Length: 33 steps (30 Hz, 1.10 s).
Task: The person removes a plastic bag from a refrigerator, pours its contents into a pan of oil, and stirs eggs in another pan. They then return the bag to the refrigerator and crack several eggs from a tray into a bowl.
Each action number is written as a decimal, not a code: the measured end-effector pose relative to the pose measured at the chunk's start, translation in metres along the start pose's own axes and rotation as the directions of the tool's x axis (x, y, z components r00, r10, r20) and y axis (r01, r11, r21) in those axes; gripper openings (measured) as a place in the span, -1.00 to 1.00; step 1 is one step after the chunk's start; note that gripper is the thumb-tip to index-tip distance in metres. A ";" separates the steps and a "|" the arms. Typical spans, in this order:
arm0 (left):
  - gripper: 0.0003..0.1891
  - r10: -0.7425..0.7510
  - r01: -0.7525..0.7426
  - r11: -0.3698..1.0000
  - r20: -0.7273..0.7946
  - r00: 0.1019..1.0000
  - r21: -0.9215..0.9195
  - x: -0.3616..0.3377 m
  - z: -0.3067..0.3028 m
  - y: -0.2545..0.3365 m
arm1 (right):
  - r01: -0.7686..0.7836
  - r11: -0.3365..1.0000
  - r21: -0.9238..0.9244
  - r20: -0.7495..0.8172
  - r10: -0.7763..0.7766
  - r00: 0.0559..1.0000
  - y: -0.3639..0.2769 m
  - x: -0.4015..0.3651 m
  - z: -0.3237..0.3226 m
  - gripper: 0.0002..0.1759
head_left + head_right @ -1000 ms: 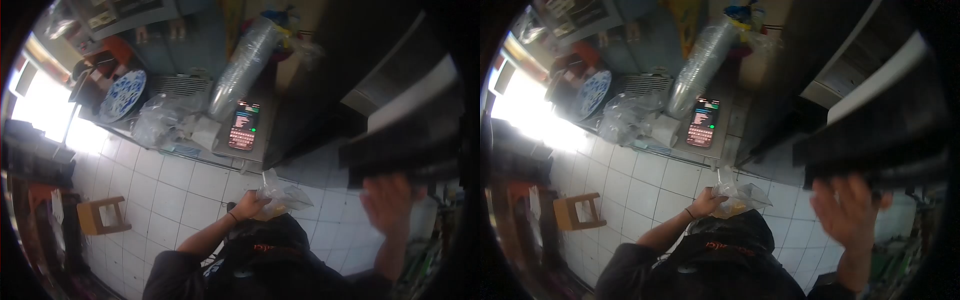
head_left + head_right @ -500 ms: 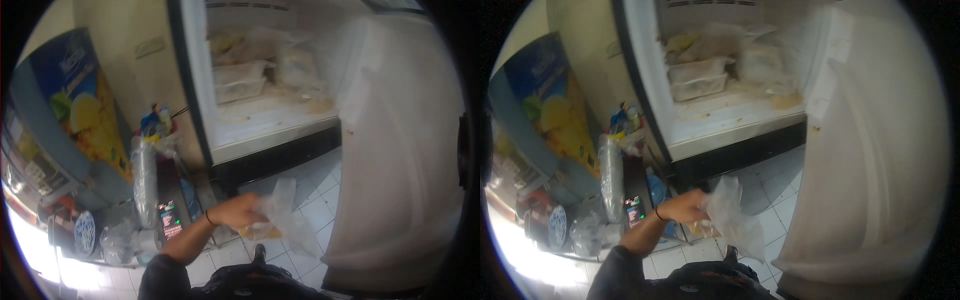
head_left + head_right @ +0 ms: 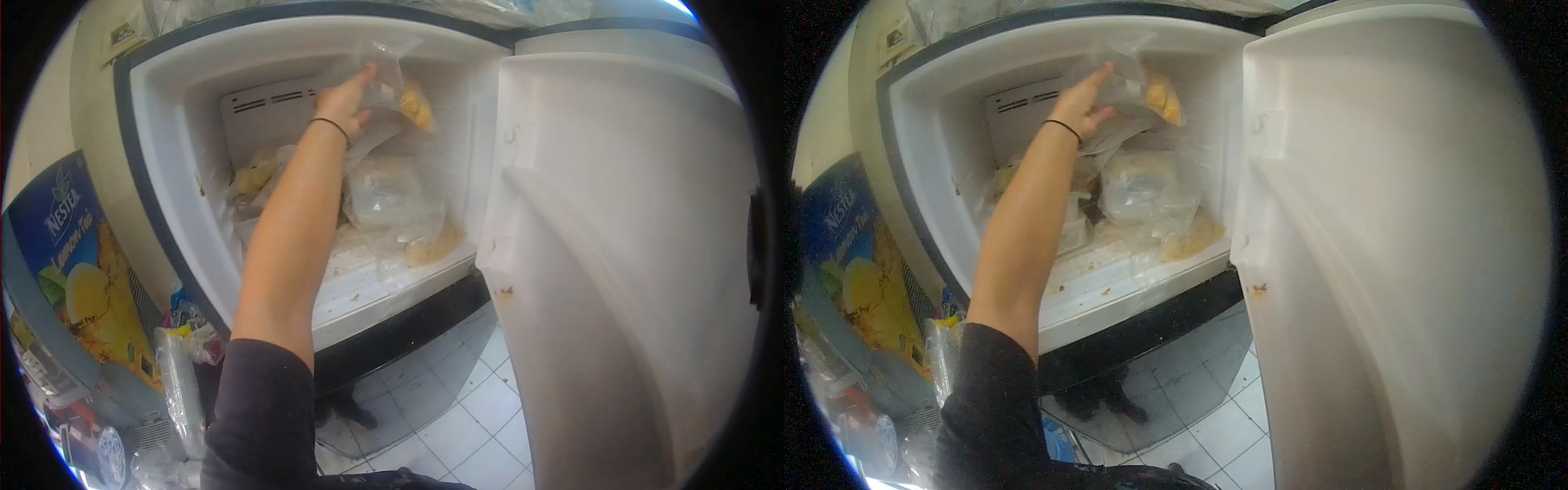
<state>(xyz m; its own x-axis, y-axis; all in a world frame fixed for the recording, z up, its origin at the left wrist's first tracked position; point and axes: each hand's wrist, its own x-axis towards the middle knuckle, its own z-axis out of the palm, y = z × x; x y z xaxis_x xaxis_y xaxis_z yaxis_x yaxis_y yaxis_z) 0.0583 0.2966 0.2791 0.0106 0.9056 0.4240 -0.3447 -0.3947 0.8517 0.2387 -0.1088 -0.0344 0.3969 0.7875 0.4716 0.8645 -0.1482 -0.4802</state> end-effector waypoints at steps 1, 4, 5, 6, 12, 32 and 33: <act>-0.31 0.013 -0.012 1.000 0.038 0.999 -0.023 0.005 -0.002 0.002 | -0.014 1.000 0.013 -0.005 0.014 1.000 0.003 0.004 0.001 -0.80; -0.14 0.040 -0.032 0.998 0.184 0.982 -0.049 -0.002 -0.010 0.007 | -0.052 0.997 0.056 -0.024 0.053 0.998 0.010 0.006 0.002 -0.80; -0.15 0.098 -0.092 0.995 0.144 0.985 -0.049 -0.011 -0.012 0.005 | -0.063 0.995 0.071 -0.032 0.066 0.997 0.011 0.006 0.002 -0.81; -0.15 0.150 -0.146 0.988 0.101 0.984 -0.049 -0.020 -0.014 0.000 | -0.067 0.994 0.085 -0.042 0.071 0.997 0.011 0.005 0.002 -0.81; -0.37 0.400 -0.313 0.897 0.271 0.876 -0.311 -0.141 -0.040 -0.003 | -0.089 0.982 0.168 -0.124 0.111 0.986 -0.007 -0.018 -0.008 -0.82; -0.60 0.810 -0.735 0.571 0.108 0.576 -0.366 -0.352 -0.272 0.023 | -0.137 0.956 0.258 0.199 0.086 0.976 -0.146 -0.212 0.015 -0.68; -0.60 0.917 -0.935 0.347 0.180 0.355 0.077 -0.363 -0.267 0.019 | -0.178 0.959 0.220 0.259 0.118 0.958 -0.144 -0.222 0.015 -0.67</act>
<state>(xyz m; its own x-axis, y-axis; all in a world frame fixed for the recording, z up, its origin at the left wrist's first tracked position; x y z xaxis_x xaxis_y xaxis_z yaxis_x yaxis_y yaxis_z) -0.2027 0.0021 0.0588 -0.1434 -0.0684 0.9873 -0.0575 -0.9953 -0.0773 0.0214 -0.2535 -0.0815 0.4029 0.8924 0.2032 0.6904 -0.1506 -0.7076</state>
